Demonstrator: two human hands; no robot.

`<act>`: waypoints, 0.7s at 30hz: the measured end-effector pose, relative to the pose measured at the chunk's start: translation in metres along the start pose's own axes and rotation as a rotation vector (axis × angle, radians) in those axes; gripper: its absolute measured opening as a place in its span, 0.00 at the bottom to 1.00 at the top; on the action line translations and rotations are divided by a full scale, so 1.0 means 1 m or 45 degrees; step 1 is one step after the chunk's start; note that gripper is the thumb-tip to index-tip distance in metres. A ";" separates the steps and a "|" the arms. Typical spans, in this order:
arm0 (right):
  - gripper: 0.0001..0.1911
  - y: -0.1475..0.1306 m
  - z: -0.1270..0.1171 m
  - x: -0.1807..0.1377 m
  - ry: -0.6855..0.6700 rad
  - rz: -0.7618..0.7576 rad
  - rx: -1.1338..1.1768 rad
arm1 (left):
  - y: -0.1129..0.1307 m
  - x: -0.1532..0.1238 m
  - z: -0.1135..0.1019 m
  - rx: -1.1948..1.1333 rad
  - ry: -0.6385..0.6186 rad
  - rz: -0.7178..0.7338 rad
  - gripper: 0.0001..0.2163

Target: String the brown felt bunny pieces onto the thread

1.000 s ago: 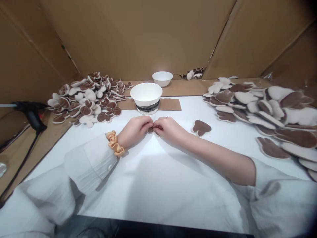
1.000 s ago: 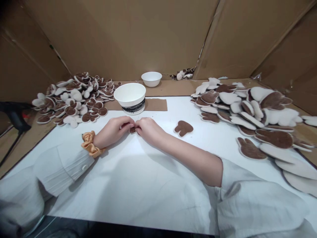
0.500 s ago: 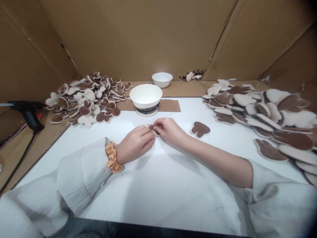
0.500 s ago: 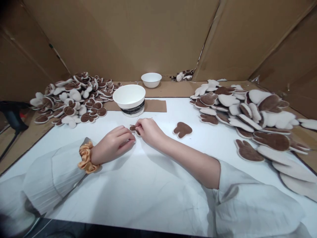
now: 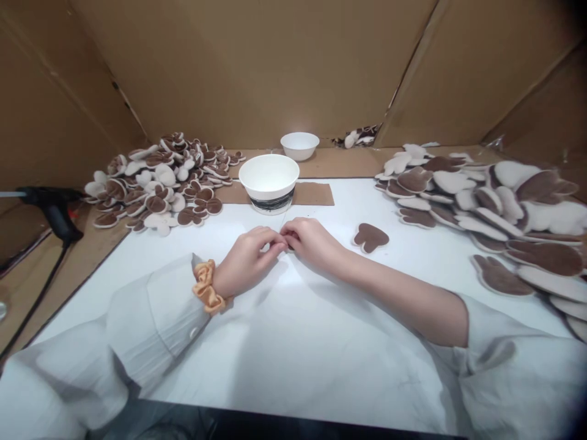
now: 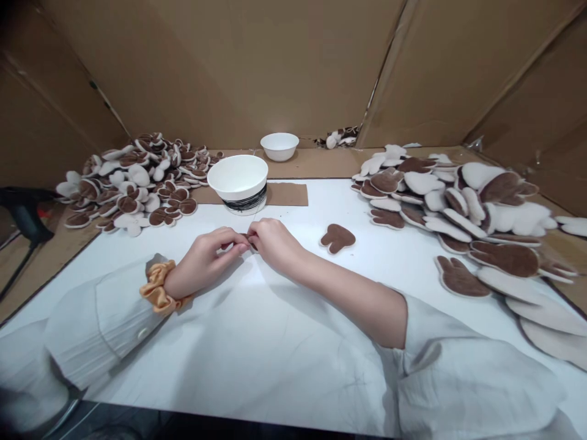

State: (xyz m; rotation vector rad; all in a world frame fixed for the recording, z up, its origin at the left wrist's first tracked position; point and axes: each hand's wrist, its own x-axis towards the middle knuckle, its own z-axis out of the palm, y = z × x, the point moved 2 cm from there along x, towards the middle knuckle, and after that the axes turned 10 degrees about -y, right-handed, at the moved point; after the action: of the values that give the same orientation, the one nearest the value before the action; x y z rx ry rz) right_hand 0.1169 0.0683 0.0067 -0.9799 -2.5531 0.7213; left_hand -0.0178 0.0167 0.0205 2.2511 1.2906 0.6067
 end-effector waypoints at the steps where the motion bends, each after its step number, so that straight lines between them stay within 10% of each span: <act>1: 0.09 0.000 0.000 0.000 -0.004 -0.008 -0.015 | -0.002 0.003 -0.001 -0.079 -0.012 -0.034 0.09; 6: 0.10 0.001 -0.001 0.000 -0.028 -0.108 -0.019 | -0.017 0.017 -0.008 -0.343 -0.023 -0.077 0.12; 21: 0.07 0.000 -0.015 -0.002 0.124 -0.027 0.479 | -0.041 0.024 -0.012 0.159 0.083 0.011 0.08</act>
State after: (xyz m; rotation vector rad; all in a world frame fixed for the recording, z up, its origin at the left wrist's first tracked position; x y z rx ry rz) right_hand 0.1247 0.0720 0.0194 -0.8367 -2.2280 1.0703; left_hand -0.0414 0.0581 0.0086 2.3563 1.3864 0.6227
